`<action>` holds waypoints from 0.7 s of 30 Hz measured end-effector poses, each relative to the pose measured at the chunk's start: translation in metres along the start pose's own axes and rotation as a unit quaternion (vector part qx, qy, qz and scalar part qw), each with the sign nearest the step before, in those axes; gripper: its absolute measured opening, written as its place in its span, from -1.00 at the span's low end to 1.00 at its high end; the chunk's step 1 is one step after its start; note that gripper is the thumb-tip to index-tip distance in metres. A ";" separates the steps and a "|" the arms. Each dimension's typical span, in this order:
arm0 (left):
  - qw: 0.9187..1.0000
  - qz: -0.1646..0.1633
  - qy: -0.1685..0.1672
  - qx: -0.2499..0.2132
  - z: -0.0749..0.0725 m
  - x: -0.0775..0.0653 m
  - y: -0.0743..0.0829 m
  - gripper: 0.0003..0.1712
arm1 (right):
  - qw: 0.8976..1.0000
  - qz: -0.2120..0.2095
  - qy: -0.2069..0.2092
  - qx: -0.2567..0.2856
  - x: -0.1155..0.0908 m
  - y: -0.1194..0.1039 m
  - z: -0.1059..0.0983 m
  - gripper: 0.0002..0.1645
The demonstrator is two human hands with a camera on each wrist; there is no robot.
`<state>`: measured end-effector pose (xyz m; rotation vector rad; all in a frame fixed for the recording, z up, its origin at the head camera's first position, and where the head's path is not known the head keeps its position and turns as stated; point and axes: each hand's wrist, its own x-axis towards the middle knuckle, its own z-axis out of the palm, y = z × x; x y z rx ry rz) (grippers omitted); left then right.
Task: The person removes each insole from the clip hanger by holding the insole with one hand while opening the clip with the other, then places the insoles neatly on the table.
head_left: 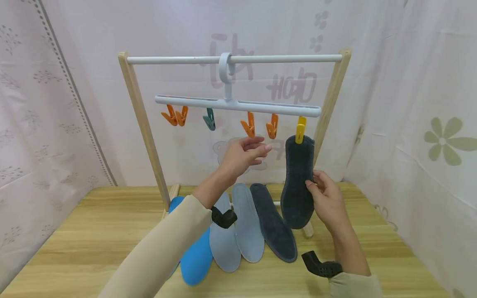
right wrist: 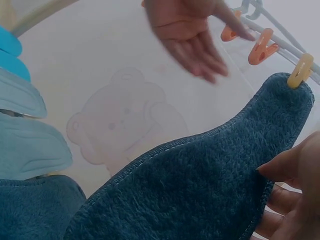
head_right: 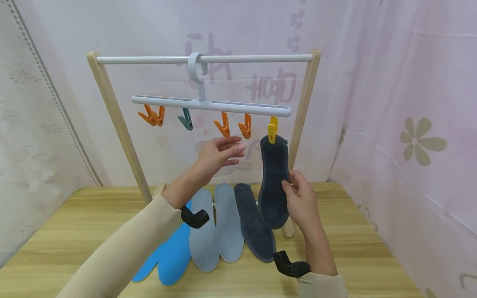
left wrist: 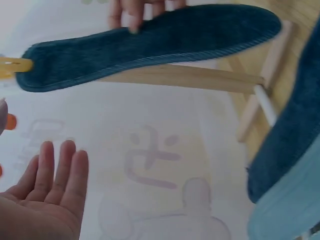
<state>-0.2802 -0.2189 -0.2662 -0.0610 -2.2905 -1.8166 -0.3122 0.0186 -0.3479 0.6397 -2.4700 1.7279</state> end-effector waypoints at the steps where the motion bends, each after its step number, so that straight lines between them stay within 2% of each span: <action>1: 1.000 0.000 -0.003 0.019 0.000 -0.002 -0.004 -0.40 | 1.000 -0.001 0.000 -0.001 0.000 0.000 0.000 -0.51; 6: 0.994 0.023 -0.025 0.107 0.006 -0.011 -0.014 -0.43 | 1.000 0.003 -0.004 -0.010 0.000 -0.001 -0.002 -0.48; 8: 0.991 0.037 -0.033 0.124 0.009 -0.016 -0.014 -0.46 | 1.000 0.002 -0.008 -0.009 -0.001 -0.001 -0.002 -0.49; 12: 0.990 0.059 -0.059 0.116 0.016 -0.022 -0.009 -0.45 | 1.000 -0.010 -0.011 -0.018 -0.001 -0.001 -0.002 -0.51; 15: 0.990 0.063 -0.074 0.103 0.020 -0.024 -0.003 -0.38 | 0.999 -0.022 -0.012 -0.020 -0.002 0.000 -0.002 -0.55; 21: 0.990 0.067 -0.090 0.089 0.030 -0.018 0.010 -0.26 | 0.999 -0.025 -0.021 -0.016 -0.002 0.001 -0.003 -0.56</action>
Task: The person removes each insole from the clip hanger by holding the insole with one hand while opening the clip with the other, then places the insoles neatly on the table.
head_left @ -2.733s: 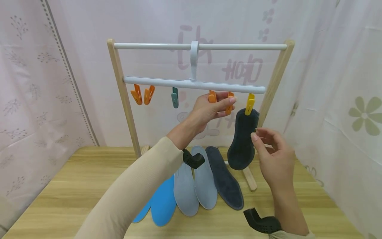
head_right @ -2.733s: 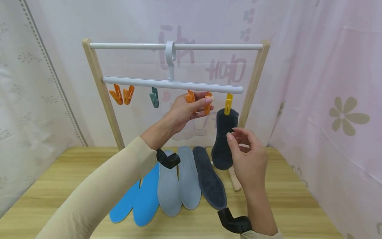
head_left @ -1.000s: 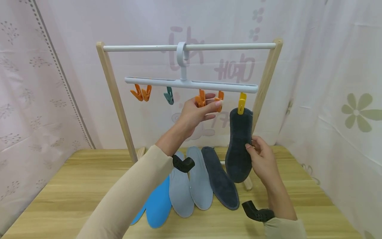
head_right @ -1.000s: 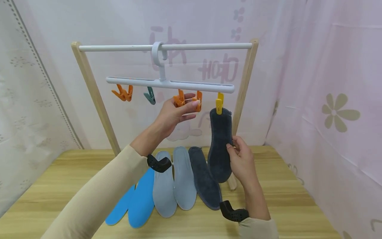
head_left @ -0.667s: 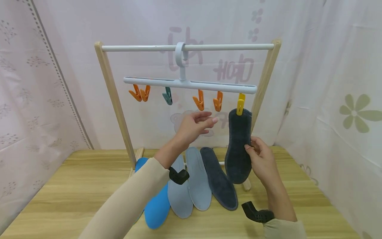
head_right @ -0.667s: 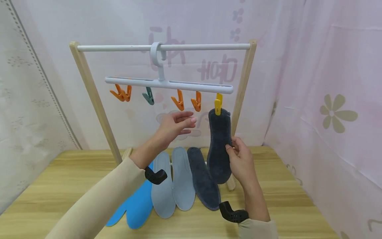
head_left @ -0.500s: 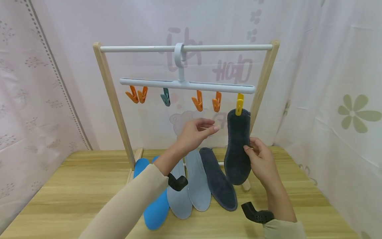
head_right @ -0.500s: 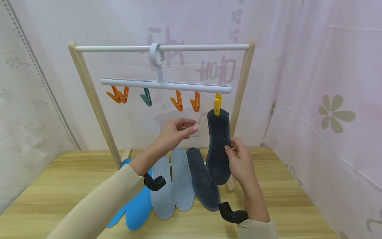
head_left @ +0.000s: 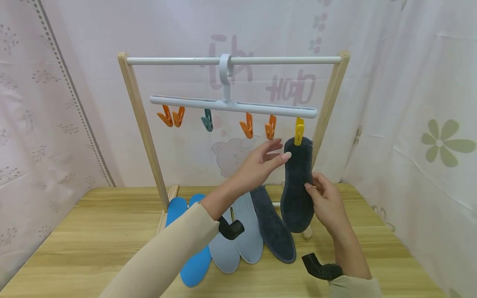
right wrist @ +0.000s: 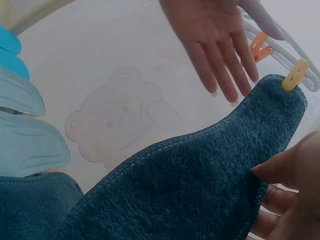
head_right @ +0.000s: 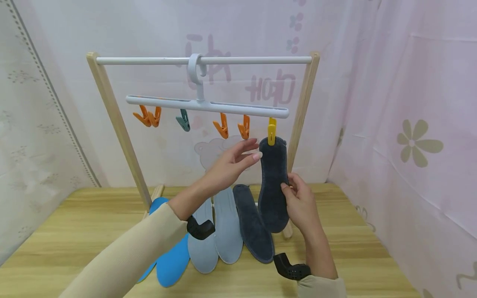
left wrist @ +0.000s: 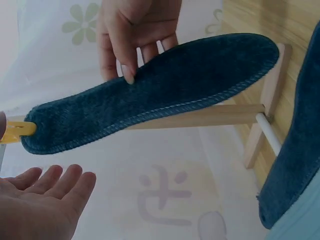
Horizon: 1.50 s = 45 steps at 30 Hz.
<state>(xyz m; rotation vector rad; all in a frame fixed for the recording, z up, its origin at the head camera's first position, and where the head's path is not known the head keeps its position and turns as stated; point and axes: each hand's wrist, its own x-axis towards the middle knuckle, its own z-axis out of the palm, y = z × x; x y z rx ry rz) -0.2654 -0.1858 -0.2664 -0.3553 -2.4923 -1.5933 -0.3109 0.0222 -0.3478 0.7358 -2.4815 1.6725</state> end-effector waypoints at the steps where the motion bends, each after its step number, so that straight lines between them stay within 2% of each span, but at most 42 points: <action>1: 1.000 0.003 -0.001 -0.002 0.001 0.002 0.002 -0.26 | 1.000 0.000 0.000 -0.002 0.000 0.000 0.000 -0.55; 8: 1.000 0.020 0.004 0.004 0.008 0.016 0.017 -0.33 | 1.000 0.006 -0.007 -0.010 0.000 -0.001 0.000 -0.54; 14: 0.999 0.031 0.035 -0.009 0.015 0.028 0.030 -0.38 | 1.000 0.012 -0.013 0.003 -0.001 -0.002 0.000 -0.52; 20: 0.997 0.038 0.065 -0.019 0.019 0.035 0.035 -0.41 | 1.000 0.016 -0.018 0.006 -0.001 -0.001 -0.001 -0.51; 27: 0.996 0.049 0.072 -0.027 0.016 0.038 0.038 -0.46 | 1.000 0.016 -0.013 0.003 -0.001 -0.002 0.000 -0.54; 35: 0.994 0.037 0.093 -0.039 0.021 0.045 0.041 -0.55 | 0.999 0.030 -0.018 -0.001 -0.001 -0.003 0.000 -0.49; 45: 0.986 0.023 0.122 -0.107 0.028 0.051 0.044 -0.60 | 0.999 0.039 -0.029 0.000 -0.001 -0.004 0.000 -0.43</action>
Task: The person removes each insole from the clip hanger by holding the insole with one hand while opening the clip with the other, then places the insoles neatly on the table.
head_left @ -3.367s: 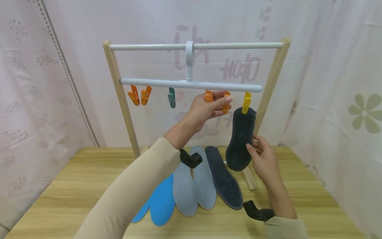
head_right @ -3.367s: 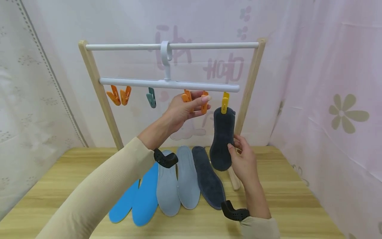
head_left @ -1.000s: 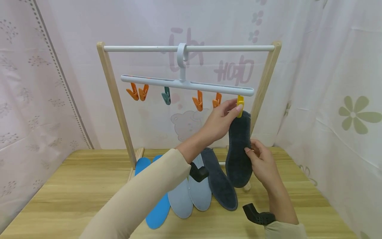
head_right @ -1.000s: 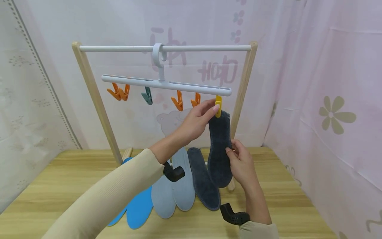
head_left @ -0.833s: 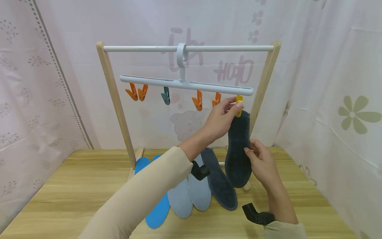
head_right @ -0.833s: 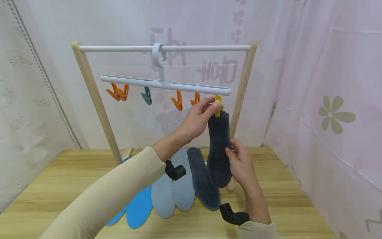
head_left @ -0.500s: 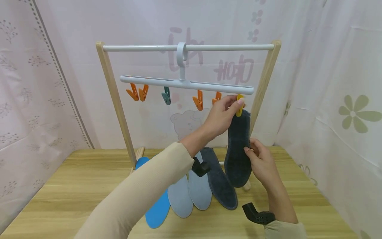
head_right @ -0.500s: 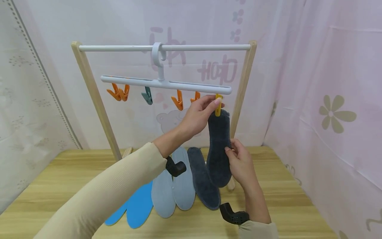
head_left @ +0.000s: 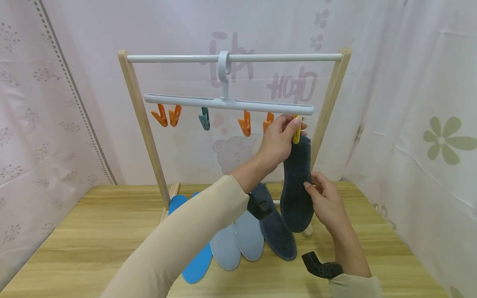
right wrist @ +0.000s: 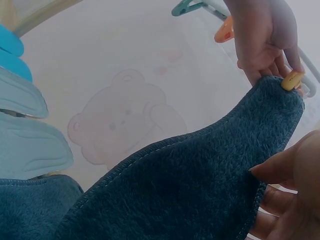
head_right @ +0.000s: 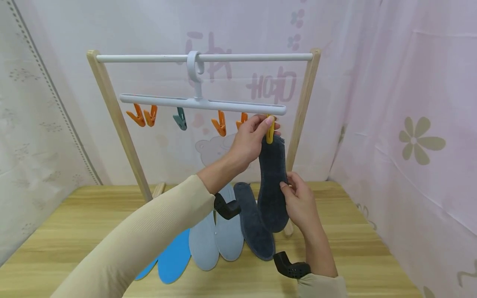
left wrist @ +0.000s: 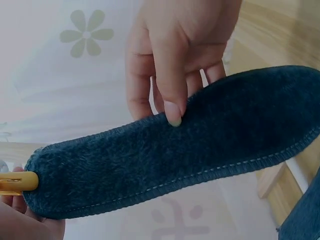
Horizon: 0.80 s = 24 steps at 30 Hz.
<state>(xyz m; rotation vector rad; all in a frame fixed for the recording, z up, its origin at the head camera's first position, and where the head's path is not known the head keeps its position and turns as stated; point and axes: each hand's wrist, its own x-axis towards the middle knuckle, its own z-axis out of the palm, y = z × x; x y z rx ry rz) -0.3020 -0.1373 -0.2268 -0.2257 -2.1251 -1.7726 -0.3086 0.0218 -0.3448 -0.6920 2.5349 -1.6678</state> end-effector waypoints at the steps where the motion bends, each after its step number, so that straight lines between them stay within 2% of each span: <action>1: 1.000 -0.002 0.001 -0.008 0.001 0.000 0.001 -0.61 | 1.000 0.000 0.000 0.000 0.000 0.000 0.000 -0.43; 7: 0.999 -0.003 0.007 -0.048 0.006 0.002 0.005 -0.64 | 1.000 -0.005 0.004 0.004 -0.001 0.001 -0.001 -0.47; 24: 0.998 -0.005 -0.004 -0.062 0.003 0.001 0.012 -0.61 | 0.999 -0.013 0.027 -0.021 -0.003 0.008 -0.007 -0.55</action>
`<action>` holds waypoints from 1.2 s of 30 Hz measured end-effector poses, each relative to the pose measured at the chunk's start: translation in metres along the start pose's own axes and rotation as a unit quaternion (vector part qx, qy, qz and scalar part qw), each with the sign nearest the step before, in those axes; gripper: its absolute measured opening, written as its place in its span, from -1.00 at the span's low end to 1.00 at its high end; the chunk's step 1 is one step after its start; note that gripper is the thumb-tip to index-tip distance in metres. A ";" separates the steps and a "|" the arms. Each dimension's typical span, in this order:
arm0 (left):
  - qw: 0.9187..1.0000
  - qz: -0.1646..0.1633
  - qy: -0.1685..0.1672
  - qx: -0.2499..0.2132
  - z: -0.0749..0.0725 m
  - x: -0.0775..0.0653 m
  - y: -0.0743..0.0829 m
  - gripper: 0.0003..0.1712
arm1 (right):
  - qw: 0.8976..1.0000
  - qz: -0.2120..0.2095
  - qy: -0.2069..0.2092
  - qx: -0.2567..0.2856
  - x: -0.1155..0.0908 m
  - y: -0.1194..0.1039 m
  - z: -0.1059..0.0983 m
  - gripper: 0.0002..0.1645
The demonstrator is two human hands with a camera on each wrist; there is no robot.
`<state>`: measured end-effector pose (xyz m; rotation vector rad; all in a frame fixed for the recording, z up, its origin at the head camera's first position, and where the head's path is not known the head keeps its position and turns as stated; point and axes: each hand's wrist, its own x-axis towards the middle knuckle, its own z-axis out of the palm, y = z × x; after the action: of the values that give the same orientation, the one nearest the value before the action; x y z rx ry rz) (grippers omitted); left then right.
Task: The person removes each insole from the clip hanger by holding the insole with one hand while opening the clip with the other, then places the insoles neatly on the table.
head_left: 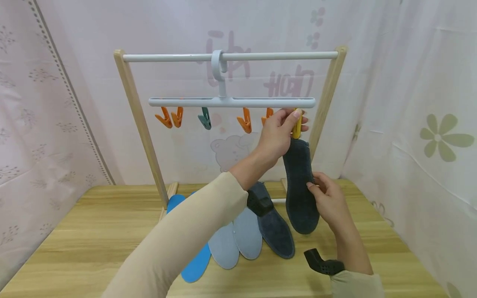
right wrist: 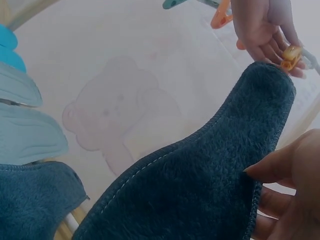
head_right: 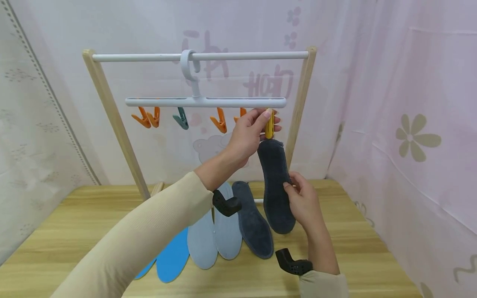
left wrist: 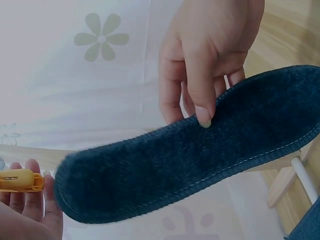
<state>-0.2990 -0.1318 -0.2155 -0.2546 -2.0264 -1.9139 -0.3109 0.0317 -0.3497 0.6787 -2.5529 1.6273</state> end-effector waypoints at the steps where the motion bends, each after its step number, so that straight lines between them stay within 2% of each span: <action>1: 1.000 -0.001 0.000 -0.002 0.000 0.000 0.000 -0.62 | 1.000 0.000 0.000 -0.001 0.000 0.001 0.000 -0.54; 10: 1.000 -0.006 0.003 -0.006 -0.002 -0.002 -0.001 -0.63 | 1.000 0.010 -0.009 0.009 0.006 0.016 0.007 -0.51; 16: 1.000 -0.008 0.001 -0.003 -0.005 -0.004 -0.003 -0.63 | 0.999 0.043 -0.029 0.008 0.008 0.030 0.014 -0.45; 24: 1.000 -0.008 -0.013 -0.006 -0.007 -0.006 -0.004 -0.59 | 0.996 0.082 -0.046 0.002 0.011 0.042 0.024 -0.42; 36: 0.999 -0.005 -0.044 -0.006 -0.010 -0.009 -0.005 -0.54 | 0.995 0.090 -0.034 -0.015 0.014 0.059 0.042 -0.44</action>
<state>-0.2909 -0.1414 -0.2227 -0.3383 -2.0767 -1.9547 -0.3373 0.0112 -0.4152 0.5229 -2.7535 1.6377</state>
